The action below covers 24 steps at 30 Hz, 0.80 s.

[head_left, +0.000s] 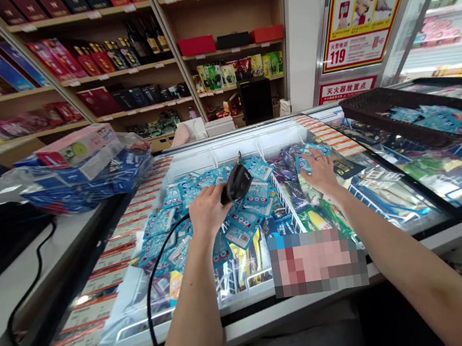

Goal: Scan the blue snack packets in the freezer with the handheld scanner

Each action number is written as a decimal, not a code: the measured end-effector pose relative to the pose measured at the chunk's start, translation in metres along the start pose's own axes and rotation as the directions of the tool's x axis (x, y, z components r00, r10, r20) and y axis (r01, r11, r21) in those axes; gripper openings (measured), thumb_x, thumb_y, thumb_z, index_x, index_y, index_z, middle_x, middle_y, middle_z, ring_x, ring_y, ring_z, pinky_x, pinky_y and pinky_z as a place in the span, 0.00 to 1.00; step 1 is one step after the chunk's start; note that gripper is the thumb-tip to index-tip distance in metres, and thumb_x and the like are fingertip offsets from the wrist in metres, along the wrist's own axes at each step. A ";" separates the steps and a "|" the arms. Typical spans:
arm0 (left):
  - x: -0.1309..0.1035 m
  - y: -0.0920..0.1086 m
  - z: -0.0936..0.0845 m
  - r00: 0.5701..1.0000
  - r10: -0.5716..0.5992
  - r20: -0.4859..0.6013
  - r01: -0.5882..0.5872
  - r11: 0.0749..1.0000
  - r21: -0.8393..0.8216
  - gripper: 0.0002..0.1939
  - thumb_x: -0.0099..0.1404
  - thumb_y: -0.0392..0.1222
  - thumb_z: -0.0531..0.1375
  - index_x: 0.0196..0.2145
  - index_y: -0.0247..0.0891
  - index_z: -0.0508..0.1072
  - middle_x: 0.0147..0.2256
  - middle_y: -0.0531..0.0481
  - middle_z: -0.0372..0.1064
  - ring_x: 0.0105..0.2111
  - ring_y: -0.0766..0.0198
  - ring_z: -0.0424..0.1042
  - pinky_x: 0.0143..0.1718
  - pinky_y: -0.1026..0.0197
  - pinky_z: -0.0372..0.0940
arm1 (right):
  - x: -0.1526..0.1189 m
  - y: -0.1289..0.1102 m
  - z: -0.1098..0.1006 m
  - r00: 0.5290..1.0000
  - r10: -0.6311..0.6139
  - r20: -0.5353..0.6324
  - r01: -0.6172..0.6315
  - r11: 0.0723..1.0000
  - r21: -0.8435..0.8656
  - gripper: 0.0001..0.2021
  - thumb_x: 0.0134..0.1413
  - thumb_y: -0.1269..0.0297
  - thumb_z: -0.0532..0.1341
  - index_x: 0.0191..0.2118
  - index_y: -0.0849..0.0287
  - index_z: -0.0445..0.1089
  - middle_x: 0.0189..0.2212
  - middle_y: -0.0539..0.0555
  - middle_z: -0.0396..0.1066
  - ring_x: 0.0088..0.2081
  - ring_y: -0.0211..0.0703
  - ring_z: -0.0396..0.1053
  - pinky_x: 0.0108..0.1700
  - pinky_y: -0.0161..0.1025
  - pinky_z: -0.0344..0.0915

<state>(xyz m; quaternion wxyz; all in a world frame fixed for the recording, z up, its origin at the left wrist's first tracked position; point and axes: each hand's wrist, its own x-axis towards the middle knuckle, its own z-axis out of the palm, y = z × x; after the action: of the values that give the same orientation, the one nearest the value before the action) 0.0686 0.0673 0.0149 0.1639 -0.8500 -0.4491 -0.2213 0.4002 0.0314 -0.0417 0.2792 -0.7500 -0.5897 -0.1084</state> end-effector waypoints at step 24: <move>-0.001 0.002 -0.001 1.000 -0.028 -0.008 0.028 1.000 -0.014 0.17 0.58 0.46 0.56 0.45 0.41 0.69 0.38 0.46 0.72 0.42 0.53 0.68 0.34 0.58 0.59 | -0.015 -0.044 0.002 0.903 -0.354 0.242 0.283 0.916 0.284 0.37 0.45 0.37 0.57 0.56 0.57 0.60 0.57 0.58 0.59 0.58 0.52 0.53 0.58 0.48 0.50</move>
<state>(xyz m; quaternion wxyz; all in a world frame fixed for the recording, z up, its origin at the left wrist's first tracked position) 0.0701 0.0650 0.0153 0.1567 -0.8439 -0.4586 -0.2301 0.3539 0.0264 -0.0381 0.2577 -0.6106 -0.7482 0.0302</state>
